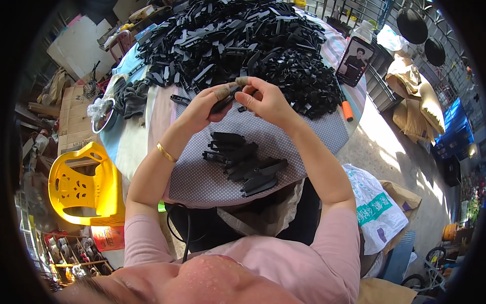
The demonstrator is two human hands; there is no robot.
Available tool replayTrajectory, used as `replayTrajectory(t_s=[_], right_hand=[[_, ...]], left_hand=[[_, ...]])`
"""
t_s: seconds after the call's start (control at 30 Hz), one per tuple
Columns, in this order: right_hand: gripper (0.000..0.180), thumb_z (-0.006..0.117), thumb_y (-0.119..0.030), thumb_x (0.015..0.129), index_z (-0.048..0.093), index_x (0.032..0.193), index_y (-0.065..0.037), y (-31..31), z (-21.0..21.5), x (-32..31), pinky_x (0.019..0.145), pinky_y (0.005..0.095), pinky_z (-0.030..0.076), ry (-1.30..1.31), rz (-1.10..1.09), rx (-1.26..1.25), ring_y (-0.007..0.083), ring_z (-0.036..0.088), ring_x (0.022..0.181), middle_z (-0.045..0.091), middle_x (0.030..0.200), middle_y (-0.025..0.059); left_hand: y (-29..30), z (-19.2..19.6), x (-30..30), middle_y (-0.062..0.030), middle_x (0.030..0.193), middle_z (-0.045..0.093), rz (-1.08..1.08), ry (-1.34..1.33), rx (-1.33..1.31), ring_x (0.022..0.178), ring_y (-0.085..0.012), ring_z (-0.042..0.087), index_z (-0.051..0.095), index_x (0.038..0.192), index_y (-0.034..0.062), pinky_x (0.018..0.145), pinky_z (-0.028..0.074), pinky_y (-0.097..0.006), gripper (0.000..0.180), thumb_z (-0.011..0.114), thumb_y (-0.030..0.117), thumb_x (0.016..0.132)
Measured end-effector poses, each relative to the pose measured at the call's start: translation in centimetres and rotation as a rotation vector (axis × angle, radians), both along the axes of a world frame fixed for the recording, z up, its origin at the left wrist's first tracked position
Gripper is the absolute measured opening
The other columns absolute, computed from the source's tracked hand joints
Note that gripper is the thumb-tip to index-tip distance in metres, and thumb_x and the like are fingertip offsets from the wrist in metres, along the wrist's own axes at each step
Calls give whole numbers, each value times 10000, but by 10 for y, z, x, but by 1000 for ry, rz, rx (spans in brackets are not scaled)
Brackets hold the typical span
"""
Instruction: Assembling small black plastic components by hand on a workbench.
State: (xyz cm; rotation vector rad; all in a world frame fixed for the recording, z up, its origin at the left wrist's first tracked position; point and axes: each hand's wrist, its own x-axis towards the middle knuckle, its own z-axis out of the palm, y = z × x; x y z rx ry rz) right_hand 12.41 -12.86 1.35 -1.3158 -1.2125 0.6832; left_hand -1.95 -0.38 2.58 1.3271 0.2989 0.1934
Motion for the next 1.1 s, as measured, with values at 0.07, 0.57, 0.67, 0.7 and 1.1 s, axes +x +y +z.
replayTrajectory(t_s=[0.07, 0.57, 0.67, 0.7, 1.1], right_hand=[[267, 642, -200, 850, 580, 1026, -8, 1, -1, 5, 496, 178, 407, 15, 58, -42, 33, 493, 598, 562, 738, -29], [204, 647, -111, 757, 674, 959, -117, 10, -27, 4, 639, 291, 493, -825, -172, 130, 241, 582, 694, 556, 809, 75], [120, 645, -136, 747, 644, 858, -91, 12, -31, -2, 631, 347, 491, -1145, -162, -23, 226, 576, 761, 513, 839, 59], [120, 645, -136, 747, 644, 858, -91, 11, -30, -4, 631, 347, 491, -1144, -160, -22, 226, 576, 761, 513, 839, 59], [180, 636, -22, 788, 622, 964, 17, 10, -17, -5, 640, 261, 510, -490, -304, 282, 187, 651, 715, 661, 836, 135]], left_hand=[[-8, -1, 0, 11, 657, 441, 6, -5, -32, 463, -44, 319, 468, 1264, 66, 393, 209, -176, 371, 447, 239, 937], [10, -2, -12, -90, 878, 598, -471, 135, 1084, 803, -188, 562, 621, 1042, 20, 699, 459, -300, 275, 596, 217, 851], [10, -4, -13, -123, 752, 622, -500, 154, 1099, 675, -242, 583, 662, 916, 34, 627, 461, -339, 273, 600, 284, 825], [12, -3, -13, -123, 752, 622, -499, 156, 1098, 675, -242, 583, 662, 916, 34, 627, 461, -339, 273, 600, 284, 825], [18, -25, 3, -113, 913, 552, 460, 108, 1578, 886, -292, 529, 597, 910, 18, 774, 461, -371, 250, 681, 147, 713]])
